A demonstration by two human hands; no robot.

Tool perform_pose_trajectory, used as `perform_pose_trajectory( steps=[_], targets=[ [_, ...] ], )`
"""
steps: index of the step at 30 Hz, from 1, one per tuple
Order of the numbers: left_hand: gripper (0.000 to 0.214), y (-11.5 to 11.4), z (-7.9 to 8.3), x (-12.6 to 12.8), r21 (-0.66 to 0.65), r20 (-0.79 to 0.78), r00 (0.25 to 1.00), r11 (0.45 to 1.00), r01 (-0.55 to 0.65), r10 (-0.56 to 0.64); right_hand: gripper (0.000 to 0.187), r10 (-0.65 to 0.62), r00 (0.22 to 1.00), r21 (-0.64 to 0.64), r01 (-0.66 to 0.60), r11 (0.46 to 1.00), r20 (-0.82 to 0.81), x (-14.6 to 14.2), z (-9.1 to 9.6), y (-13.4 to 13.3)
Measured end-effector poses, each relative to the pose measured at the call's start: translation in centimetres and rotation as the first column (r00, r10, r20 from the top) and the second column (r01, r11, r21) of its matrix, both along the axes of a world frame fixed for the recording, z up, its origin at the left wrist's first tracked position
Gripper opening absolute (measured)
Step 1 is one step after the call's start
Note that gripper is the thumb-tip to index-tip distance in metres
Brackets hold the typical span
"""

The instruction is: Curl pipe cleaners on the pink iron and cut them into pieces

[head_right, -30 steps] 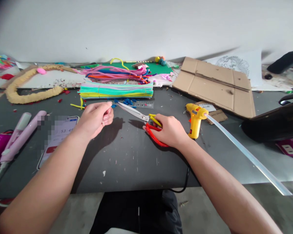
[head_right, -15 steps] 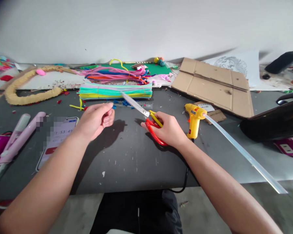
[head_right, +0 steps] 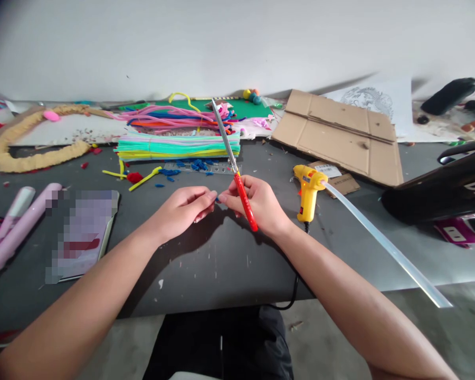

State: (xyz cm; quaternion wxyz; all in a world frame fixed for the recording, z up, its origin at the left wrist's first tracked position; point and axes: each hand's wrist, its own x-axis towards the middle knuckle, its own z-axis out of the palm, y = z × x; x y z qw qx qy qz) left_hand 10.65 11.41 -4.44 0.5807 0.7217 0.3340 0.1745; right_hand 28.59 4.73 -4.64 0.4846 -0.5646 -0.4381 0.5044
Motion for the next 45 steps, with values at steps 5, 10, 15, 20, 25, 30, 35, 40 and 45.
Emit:
perform_pose_trajectory(
  steps=[5,10,15,20,25,30,35,40,45],
  targets=[
    [0.042,0.4,-0.2,-0.5,0.08,-0.041,0.999,0.997,-0.021,0.024,0.041,-0.024,1.0,0.017,0.024,1.0,-0.008,0.0,-0.1,0.1],
    [0.02,1.3,-0.4,-1.6,0.472,-0.028,0.973,0.861,-0.189,0.229,0.042,-0.081,0.997,0.008,0.081,0.997,0.014,0.2,-0.2,0.2],
    [0.024,1.0,-0.3,-1.3,0.601,0.019,0.995,0.795,-0.086,0.094,0.042,-0.081,0.997,0.016,0.081,0.997,-0.014,0.3,-0.5,0.3],
    [0.02,0.1,-0.4,-0.3,0.589,0.018,0.997,0.805,-0.067,0.069,0.045,-0.067,0.998,0.042,0.067,0.997,0.0,0.3,-0.7,0.3],
    [0.019,0.1,-0.6,-0.2,0.593,0.029,0.996,0.801,-0.08,0.079,0.046,-0.052,0.999,0.052,0.051,0.997,0.011,0.3,-0.8,0.3],
    [0.019,0.1,-0.5,-0.1,0.577,0.034,0.996,0.812,-0.088,0.084,0.045,-0.049,0.998,0.054,0.047,0.997,0.049,0.2,-0.7,0.2],
    [0.02,0.7,0.1,-0.8,0.476,0.059,0.973,0.85,-0.224,0.224,0.046,-0.085,0.983,0.049,0.078,0.996,0.165,0.5,-0.2,0.0],
    [0.023,1.8,0.6,-2.1,0.315,0.147,0.919,0.863,-0.394,0.366,0.049,-0.096,0.917,0.114,0.056,0.992,0.387,1.3,-0.4,-0.4],
    [0.024,2.8,0.9,-3.2,0.286,0.181,0.888,0.841,-0.46,0.423,0.048,-0.074,0.768,0.159,-0.036,0.987,0.636,1.5,-0.8,-0.5]
  ],
)
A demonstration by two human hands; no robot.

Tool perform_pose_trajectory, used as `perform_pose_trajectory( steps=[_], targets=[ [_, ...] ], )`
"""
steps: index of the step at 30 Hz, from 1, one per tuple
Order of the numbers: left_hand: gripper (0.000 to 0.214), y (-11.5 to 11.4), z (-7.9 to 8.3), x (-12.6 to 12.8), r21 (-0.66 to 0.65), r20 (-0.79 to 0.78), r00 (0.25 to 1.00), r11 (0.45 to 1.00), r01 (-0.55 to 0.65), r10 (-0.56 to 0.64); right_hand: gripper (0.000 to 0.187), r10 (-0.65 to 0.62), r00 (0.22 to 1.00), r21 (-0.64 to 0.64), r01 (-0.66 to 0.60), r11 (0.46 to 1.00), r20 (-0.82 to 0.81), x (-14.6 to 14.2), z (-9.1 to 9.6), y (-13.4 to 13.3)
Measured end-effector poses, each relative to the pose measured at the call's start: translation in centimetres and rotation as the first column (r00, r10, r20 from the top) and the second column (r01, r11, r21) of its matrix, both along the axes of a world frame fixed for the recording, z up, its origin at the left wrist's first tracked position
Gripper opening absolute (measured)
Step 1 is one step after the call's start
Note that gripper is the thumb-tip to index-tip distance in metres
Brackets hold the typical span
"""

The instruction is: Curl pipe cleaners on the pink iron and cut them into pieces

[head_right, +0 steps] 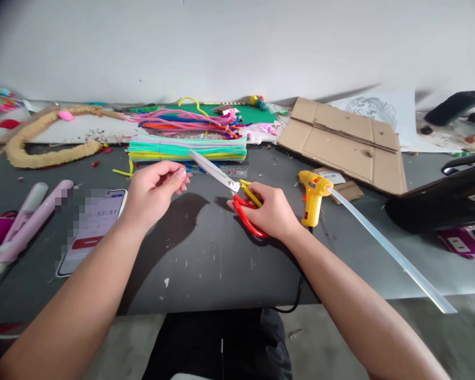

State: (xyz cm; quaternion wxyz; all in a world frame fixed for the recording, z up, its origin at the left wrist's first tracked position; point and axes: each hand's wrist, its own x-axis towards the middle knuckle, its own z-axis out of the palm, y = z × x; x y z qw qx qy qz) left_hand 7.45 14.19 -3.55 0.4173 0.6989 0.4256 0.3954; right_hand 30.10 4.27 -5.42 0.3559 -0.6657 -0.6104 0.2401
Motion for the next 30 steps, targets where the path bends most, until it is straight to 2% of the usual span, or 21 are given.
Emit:
perform_pose_trajectory(
  steps=[4,9,16,22,30],
  targets=[
    [0.022,0.52,0.11,-0.41,-0.038,0.038,0.999,0.999,-0.009,0.011,0.043,0.046,0.994,-0.038,-0.042,0.998,0.095,-0.08,-0.19,-0.03],
    [0.015,0.74,0.01,-0.47,-0.133,0.144,0.989,0.991,-0.002,0.021,0.043,0.06,0.99,-0.041,-0.055,0.998,0.13,-0.14,-0.39,-0.02],
    [0.013,0.99,-0.23,-0.47,-0.16,0.249,0.967,0.987,-0.007,0.048,0.042,0.068,0.986,-0.046,-0.062,0.997,0.15,-0.08,-0.54,-0.01],
    [0.013,0.99,-0.19,-0.43,-0.173,0.218,0.972,0.984,-0.053,0.09,0.039,0.071,0.983,-0.041,-0.065,0.997,0.17,0.02,-0.71,0.0],
    [0.012,0.87,0.02,-0.52,-0.175,0.202,0.976,0.983,-0.051,0.087,0.031,0.092,0.979,-0.051,-0.084,0.995,0.184,0.15,-0.76,0.01]
  ],
)
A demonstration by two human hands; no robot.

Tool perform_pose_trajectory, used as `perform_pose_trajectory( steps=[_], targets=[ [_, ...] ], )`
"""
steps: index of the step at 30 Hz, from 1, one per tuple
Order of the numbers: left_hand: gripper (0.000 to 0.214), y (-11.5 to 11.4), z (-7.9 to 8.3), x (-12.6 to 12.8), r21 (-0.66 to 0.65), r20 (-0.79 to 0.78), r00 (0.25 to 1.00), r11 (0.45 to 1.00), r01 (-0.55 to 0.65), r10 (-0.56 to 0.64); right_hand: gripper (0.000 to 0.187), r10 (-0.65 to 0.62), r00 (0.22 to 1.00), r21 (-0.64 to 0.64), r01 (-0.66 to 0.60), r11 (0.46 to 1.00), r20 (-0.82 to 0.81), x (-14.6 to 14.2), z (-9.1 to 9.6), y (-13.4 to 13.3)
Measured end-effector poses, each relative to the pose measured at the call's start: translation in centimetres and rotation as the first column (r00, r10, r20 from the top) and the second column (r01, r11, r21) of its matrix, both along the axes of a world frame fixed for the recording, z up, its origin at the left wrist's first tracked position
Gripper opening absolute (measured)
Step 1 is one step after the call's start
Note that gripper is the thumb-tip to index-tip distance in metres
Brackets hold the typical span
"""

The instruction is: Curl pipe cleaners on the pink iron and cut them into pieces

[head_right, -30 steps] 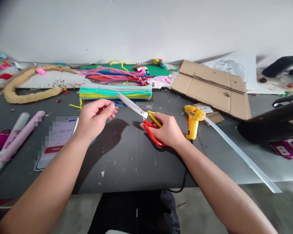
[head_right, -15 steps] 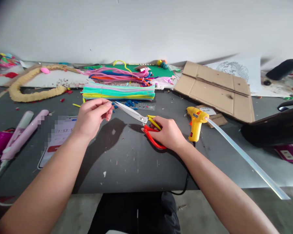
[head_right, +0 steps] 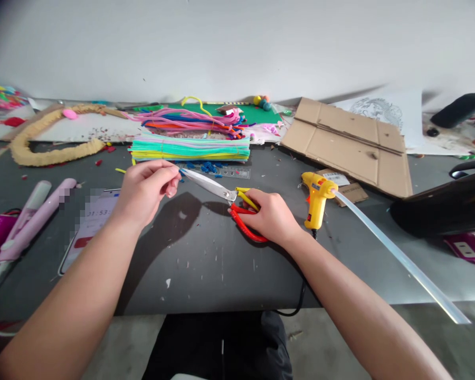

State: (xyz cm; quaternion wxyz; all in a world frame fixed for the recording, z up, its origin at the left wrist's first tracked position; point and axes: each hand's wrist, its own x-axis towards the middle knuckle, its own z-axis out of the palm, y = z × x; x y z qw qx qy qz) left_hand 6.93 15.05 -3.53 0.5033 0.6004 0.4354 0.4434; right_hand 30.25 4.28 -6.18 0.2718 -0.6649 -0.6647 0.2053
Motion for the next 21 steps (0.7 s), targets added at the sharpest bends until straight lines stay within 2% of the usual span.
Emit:
perform_pose_trajectory(
  steps=[21],
  targets=[
    [0.011,0.16,0.12,-0.1,0.012,-0.035,0.999,0.999,-0.031,0.032,0.028,0.016,1.0,-0.013,-0.016,1.0,0.005,0.07,-0.04,0.0]
  ],
)
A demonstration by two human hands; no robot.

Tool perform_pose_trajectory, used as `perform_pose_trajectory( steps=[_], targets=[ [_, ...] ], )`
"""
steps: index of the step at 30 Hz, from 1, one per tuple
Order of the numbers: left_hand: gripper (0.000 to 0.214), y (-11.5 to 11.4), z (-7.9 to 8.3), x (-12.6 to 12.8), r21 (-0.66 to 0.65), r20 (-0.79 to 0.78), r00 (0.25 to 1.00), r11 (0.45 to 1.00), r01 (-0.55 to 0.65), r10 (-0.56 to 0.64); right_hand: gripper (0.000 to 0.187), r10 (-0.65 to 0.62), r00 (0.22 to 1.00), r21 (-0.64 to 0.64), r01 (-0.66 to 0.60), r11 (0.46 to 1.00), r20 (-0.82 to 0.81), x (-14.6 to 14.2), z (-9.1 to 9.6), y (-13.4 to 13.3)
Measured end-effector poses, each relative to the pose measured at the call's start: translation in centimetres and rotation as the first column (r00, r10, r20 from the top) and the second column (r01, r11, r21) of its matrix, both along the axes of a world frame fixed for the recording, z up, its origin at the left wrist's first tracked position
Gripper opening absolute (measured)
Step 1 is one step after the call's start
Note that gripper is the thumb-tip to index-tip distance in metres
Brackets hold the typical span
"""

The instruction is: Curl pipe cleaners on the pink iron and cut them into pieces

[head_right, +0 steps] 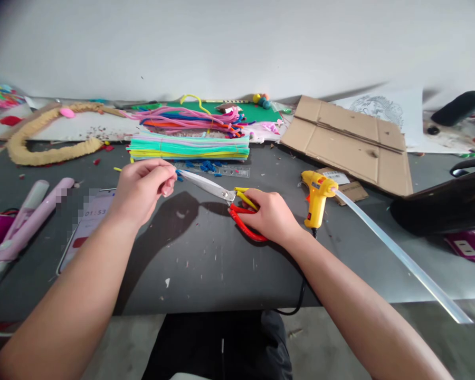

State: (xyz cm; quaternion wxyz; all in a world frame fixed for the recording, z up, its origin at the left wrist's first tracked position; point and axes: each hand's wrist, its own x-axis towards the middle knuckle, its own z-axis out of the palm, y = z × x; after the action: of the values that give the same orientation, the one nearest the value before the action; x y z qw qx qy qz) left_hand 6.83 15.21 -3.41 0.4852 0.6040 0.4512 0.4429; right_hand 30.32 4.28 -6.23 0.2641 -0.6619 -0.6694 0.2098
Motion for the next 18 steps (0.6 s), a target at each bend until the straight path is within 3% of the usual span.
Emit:
perform_pose_trajectory(
  steps=[18],
  targets=[
    [0.01,0.04,0.2,-0.18,-0.021,-0.014,1.0,1.0,0.016,-0.016,0.032,-0.003,1.0,0.006,0.003,1.0,0.0,-0.05,0.39,-0.02]
  ],
)
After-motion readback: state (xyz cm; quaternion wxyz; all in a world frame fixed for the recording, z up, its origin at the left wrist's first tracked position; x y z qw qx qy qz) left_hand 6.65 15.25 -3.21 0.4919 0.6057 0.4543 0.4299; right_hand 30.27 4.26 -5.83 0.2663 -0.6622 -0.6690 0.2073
